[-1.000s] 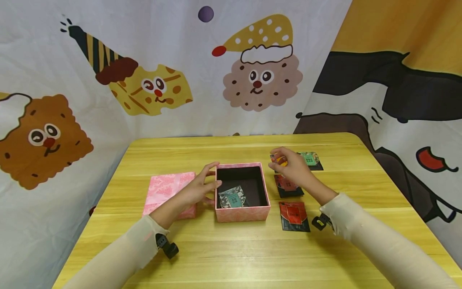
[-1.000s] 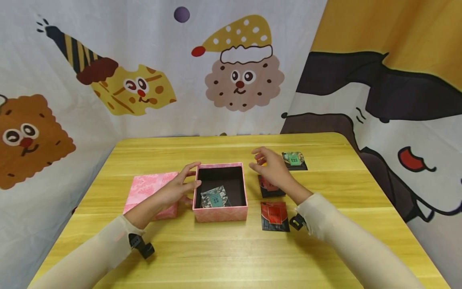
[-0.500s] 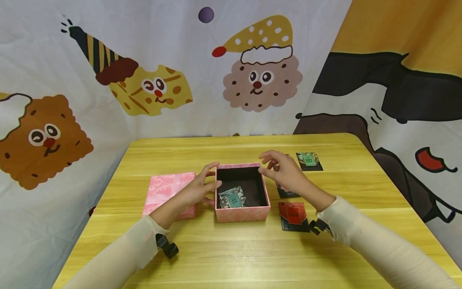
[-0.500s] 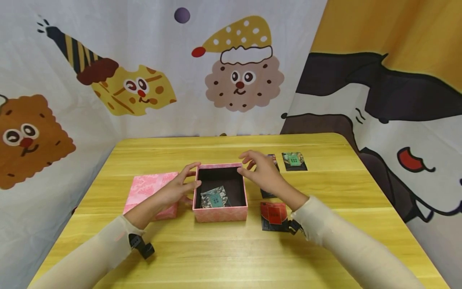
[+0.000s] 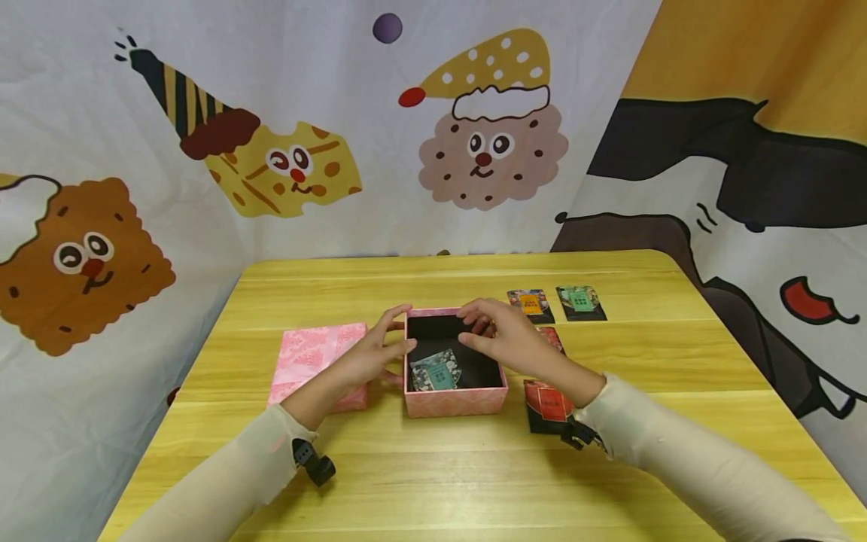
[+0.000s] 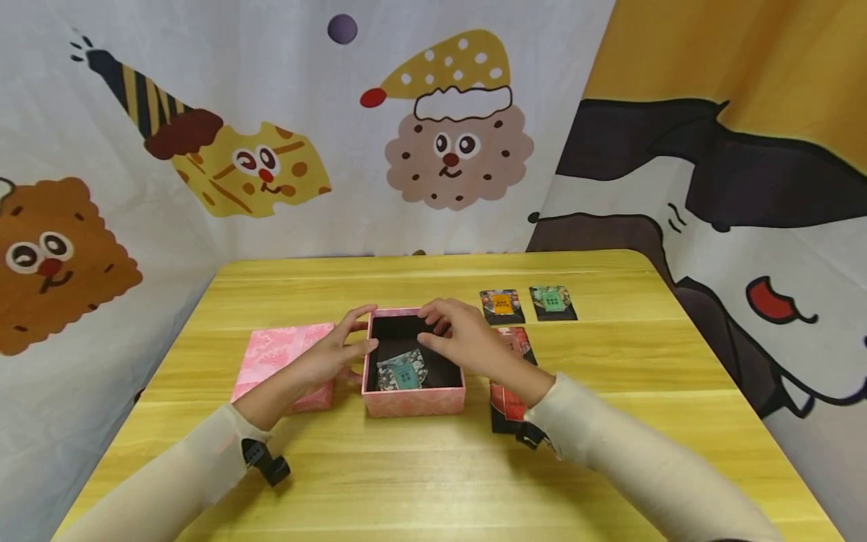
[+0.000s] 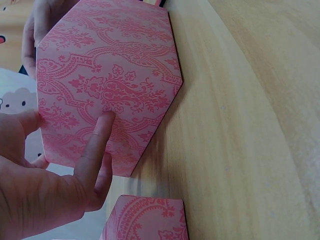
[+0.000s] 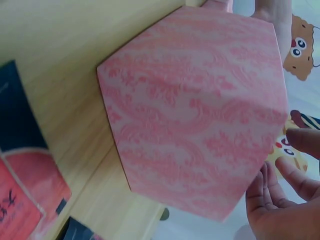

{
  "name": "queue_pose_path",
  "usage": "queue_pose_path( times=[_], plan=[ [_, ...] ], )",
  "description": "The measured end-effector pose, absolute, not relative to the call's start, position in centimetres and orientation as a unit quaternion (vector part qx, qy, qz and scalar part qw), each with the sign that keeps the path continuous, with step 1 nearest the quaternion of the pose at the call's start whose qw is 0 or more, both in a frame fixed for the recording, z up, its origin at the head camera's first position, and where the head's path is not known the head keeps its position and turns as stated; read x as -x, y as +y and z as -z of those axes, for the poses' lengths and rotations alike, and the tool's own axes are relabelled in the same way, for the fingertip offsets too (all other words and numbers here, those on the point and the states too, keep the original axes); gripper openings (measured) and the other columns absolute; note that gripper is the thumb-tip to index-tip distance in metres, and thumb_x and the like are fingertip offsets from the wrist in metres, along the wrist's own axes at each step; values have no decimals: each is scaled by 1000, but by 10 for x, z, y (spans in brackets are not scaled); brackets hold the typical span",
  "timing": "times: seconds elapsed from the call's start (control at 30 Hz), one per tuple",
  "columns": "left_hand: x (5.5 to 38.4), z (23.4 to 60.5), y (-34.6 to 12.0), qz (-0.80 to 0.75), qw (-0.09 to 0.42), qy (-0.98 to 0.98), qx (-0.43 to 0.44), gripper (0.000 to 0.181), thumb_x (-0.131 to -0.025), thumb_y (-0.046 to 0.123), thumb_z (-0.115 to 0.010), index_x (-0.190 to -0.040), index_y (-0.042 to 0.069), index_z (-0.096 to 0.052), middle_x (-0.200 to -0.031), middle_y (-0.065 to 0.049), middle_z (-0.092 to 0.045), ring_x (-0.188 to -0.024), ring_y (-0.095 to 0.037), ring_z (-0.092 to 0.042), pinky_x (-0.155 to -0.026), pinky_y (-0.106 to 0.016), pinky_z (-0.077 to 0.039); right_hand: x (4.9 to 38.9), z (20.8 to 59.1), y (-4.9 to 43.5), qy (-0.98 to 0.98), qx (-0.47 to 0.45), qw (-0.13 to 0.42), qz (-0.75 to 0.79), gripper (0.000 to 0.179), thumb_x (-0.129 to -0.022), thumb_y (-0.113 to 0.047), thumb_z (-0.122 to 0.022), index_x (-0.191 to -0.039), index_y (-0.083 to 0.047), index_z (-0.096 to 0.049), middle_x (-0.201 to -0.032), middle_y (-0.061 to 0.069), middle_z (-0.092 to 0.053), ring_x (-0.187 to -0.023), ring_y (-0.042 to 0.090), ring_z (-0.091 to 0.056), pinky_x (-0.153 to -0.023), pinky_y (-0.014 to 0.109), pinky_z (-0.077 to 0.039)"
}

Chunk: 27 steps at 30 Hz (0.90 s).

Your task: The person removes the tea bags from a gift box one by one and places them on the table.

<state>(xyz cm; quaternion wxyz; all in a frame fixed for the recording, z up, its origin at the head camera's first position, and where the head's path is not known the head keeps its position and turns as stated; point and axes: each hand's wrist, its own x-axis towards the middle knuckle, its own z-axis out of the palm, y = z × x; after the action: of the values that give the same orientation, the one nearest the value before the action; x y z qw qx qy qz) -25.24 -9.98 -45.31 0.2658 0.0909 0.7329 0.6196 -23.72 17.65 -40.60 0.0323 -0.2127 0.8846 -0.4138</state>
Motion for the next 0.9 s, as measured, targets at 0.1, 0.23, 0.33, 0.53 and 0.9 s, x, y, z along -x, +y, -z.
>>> queue_pose_path(
  times=[0.1, 0.23, 0.33, 0.53, 0.9],
  plan=[
    [253, 453, -99, -621, 268, 731, -91, 75, -104, 27, -63, -164, 31, -18, -164, -21, -18, -123, -51, -58, -78, -53, -63, 237, 410, 171, 883, 217, 43, 414, 32, -95, -17, -77, -126, -15, -68, -116, 3, -68, -95, 15, -64, -82, 34, -57],
    [253, 452, -99, -622, 269, 729, -94, 72, -106, 26, -61, -163, 31, -18, -164, -23, -17, -123, -51, -57, -79, -54, -62, 238, 415, 161, 879, 236, 48, 411, 31, -95, -16, -77, -125, -13, -68, -116, 3, -67, -96, 15, -64, -84, 33, -57],
    [253, 451, -99, -622, 270, 729, -95, 71, -106, 24, -60, -163, 32, -19, -165, -23, -16, -122, -52, -57, -80, -55, -62, 239, 417, 155, 877, 249, 44, 408, 30, -94, -15, -78, -122, -11, -69, -116, 5, -68, -96, 16, -66, -83, 33, -58],
    [254, 452, -100, -624, 273, 726, -97, 70, -108, 22, -57, -164, 30, -17, -165, -23, -15, -127, -53, -54, -79, -55, -62, 241, 420, 143, 882, 268, 48, 385, 28, -95, -16, -77, -121, -10, -68, -116, 6, -68, -96, 16, -67, -82, 34, -60],
    [252, 451, -102, -628, 274, 721, -103, 70, -107, 24, -58, -164, 30, -17, -165, -21, -16, -121, -50, -59, -78, -50, -63, 246, 436, 118, 902, 271, 46, 333, 24, -96, -17, -76, -117, -9, -68, -112, 6, -68, -97, 19, -68, -84, 34, -59]
  ],
)
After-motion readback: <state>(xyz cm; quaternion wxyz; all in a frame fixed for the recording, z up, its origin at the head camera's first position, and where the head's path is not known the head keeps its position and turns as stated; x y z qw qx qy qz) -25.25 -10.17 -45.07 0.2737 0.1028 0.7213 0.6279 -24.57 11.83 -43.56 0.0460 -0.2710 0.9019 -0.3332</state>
